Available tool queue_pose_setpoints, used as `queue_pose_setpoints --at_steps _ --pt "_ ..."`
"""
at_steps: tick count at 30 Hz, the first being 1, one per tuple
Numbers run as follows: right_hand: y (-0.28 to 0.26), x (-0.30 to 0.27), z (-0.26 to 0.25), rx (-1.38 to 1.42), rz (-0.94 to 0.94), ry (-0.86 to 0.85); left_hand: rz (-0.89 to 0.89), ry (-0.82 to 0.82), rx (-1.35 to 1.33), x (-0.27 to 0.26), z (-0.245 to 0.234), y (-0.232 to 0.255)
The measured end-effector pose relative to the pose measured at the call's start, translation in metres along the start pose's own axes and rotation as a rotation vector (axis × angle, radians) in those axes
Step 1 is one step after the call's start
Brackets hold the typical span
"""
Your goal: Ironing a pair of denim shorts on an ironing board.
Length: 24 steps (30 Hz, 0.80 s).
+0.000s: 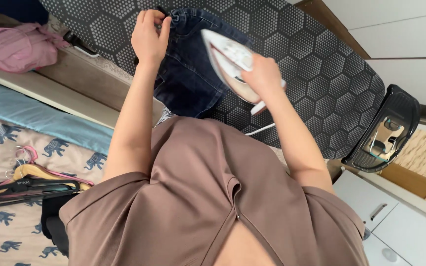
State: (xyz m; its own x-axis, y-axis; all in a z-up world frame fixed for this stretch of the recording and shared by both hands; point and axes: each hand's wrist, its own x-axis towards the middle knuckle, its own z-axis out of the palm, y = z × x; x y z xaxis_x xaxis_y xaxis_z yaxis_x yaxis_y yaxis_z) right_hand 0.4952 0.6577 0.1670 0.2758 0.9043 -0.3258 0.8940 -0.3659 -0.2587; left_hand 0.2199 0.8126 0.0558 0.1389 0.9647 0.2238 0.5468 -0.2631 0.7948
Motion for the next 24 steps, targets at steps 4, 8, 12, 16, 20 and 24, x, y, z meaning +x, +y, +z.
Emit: queue_pose_setpoints --at_steps 4,8,12,16,20,24 --pt "0.008 -0.007 -0.010 0.032 0.093 0.001 0.018 -0.010 -0.019 -0.001 -0.001 -0.003" --pt "-0.013 0.008 -0.007 0.028 -0.049 0.004 0.163 -0.007 0.113 -0.006 0.011 -0.019" --pt "-0.047 0.036 0.002 0.008 -0.093 0.051 0.098 -0.045 0.126 0.001 0.024 -0.028" --pt "-0.054 0.040 -0.001 0.016 -0.011 -0.016 0.122 -0.007 0.111 0.008 0.024 -0.019" --pt "-0.036 0.028 -0.009 -0.006 -0.012 -0.045 0.170 -0.021 0.131 0.019 0.034 -0.019" --pt "-0.003 -0.004 -0.011 0.077 0.078 0.071 0.193 -0.073 0.149 0.020 0.038 -0.025"
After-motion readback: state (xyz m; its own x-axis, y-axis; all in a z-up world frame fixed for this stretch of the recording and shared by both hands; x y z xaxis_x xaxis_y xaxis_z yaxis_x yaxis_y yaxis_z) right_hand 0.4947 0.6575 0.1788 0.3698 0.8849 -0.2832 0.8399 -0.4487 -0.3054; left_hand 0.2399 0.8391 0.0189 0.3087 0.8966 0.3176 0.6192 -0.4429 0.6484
